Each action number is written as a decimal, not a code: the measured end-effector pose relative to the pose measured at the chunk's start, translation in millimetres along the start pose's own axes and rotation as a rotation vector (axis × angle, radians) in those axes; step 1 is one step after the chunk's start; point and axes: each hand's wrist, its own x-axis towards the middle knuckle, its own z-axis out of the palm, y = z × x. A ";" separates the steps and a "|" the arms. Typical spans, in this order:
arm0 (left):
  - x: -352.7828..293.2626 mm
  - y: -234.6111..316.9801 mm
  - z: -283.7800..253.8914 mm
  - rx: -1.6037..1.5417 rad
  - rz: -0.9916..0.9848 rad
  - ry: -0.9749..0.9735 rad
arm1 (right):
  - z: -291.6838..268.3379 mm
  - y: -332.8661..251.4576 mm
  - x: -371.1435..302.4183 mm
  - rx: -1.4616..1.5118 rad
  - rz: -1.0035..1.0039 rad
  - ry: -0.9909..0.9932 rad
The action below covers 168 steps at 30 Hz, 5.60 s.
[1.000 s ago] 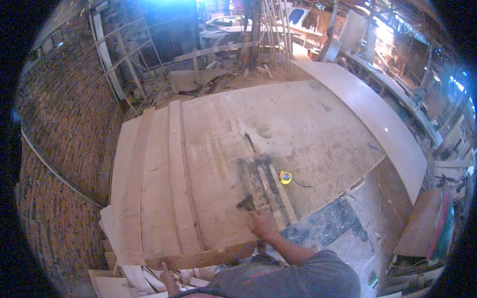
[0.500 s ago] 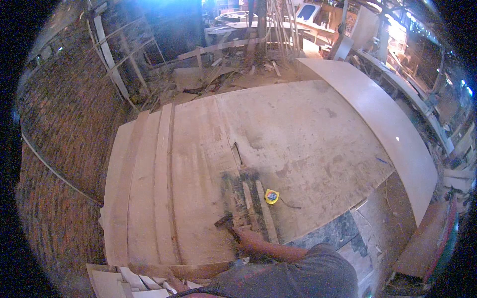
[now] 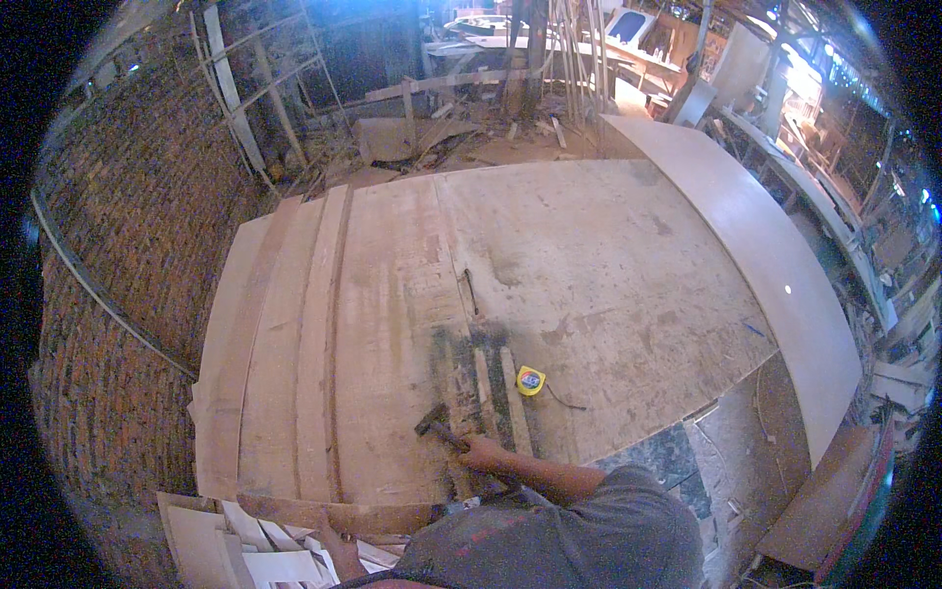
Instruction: The person repeatedly measures a large curved wooden surface with a tape measure, places wooden planks along the curve, and hammers nails to secure them. The person adjusts plank positions and re-measures between placements.
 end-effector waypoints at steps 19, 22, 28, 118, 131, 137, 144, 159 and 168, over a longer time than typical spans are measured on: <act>-15.3 14.7 -8.9 -0.165 0.093 0.026 | 62.4 -103.3 18.3 -0.028 -0.223 -0.020; -35.6 26.1 -14.4 -0.133 0.087 0.054 | 84.8 -144.5 27.7 -0.374 -0.390 0.013; -34.4 31.5 -17.4 -0.065 0.081 0.096 | 134.8 -193.2 44.5 -0.579 -0.454 -0.020; -116.3 7.0 -348.2 -0.124 -0.035 0.502 | 125.9 -233.0 197.4 -0.829 -0.556 0.446; -112.7 -2.7 -363.6 -0.192 -0.045 0.474 | 129.6 -245.2 204.6 -0.680 -0.480 0.346; -121.9 11.3 -349.8 -0.114 0.014 0.455 | 128.7 -231.6 215.5 -0.737 -0.519 0.308; -119.4 21.2 -342.8 -0.155 -0.044 0.347 | 78.0 -221.6 186.7 -0.604 -0.376 0.337; -14.4 119.7 -198.7 -0.149 0.114 -0.131 | -224.5 184.5 -19.7 -0.141 0.406 0.955; -68.2 180.5 20.7 -0.051 0.552 -0.113 | -142.7 62.6 14.4 -0.780 -0.252 0.760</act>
